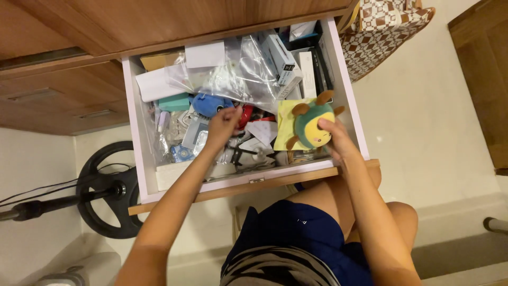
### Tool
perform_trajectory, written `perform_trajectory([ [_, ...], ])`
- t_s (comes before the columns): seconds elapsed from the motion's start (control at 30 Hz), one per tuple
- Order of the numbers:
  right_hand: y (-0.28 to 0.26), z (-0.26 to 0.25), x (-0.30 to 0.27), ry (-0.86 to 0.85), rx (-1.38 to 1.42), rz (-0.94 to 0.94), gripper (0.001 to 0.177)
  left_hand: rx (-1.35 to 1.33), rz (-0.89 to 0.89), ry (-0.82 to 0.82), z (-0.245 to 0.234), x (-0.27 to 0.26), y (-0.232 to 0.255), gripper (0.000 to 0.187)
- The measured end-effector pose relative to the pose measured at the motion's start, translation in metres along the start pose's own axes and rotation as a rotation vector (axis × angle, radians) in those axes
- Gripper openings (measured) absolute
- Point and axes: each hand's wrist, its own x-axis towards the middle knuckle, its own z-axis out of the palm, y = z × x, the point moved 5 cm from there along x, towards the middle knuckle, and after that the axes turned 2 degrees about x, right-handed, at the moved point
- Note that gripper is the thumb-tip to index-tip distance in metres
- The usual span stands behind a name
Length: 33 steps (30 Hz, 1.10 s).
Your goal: Emptying various items from a dresser drawer onto a bed.
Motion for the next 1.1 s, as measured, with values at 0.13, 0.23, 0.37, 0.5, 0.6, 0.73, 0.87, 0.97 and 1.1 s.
perform_trajectory([
  [0.13,0.009,0.011,-0.004,0.042,-0.049,0.044,0.069,-0.296,-0.146,0.045,0.019,0.045,0.008,0.064],
  [0.23,0.008,0.011,-0.01,0.056,-0.054,0.074,0.07,-0.421,-0.182,0.114,0.032,0.067,-0.014,0.051],
  [0.37,-0.02,0.013,-0.021,0.016,-0.012,-0.015,0.072,-0.711,0.138,0.162,0.012,0.021,0.012,0.019],
  [0.5,-0.05,0.035,-0.034,-0.037,0.016,-0.058,0.076,-0.606,0.105,-0.039,-0.016,-0.074,0.063,0.051],
  [0.6,-0.038,0.048,-0.026,-0.09,-0.032,-0.025,0.078,-0.599,0.17,-0.204,-0.018,-0.112,0.061,0.064],
  [0.73,-0.044,0.095,-0.039,-0.146,-0.13,-0.046,0.082,-0.398,0.314,-0.315,-0.001,-0.134,0.072,0.081],
  [0.87,-0.06,0.113,-0.071,-0.166,-0.099,-0.186,0.1,-0.438,0.161,-0.47,0.038,-0.134,0.061,0.085],
  [0.97,-0.065,0.096,-0.106,-0.08,-0.018,-0.227,0.109,-0.607,0.087,-0.611,0.076,-0.145,0.075,0.076],
  [1.1,-0.06,0.058,-0.171,0.167,-0.032,-0.27,0.109,-0.341,0.128,-0.788,0.149,-0.16,0.087,0.072],
])
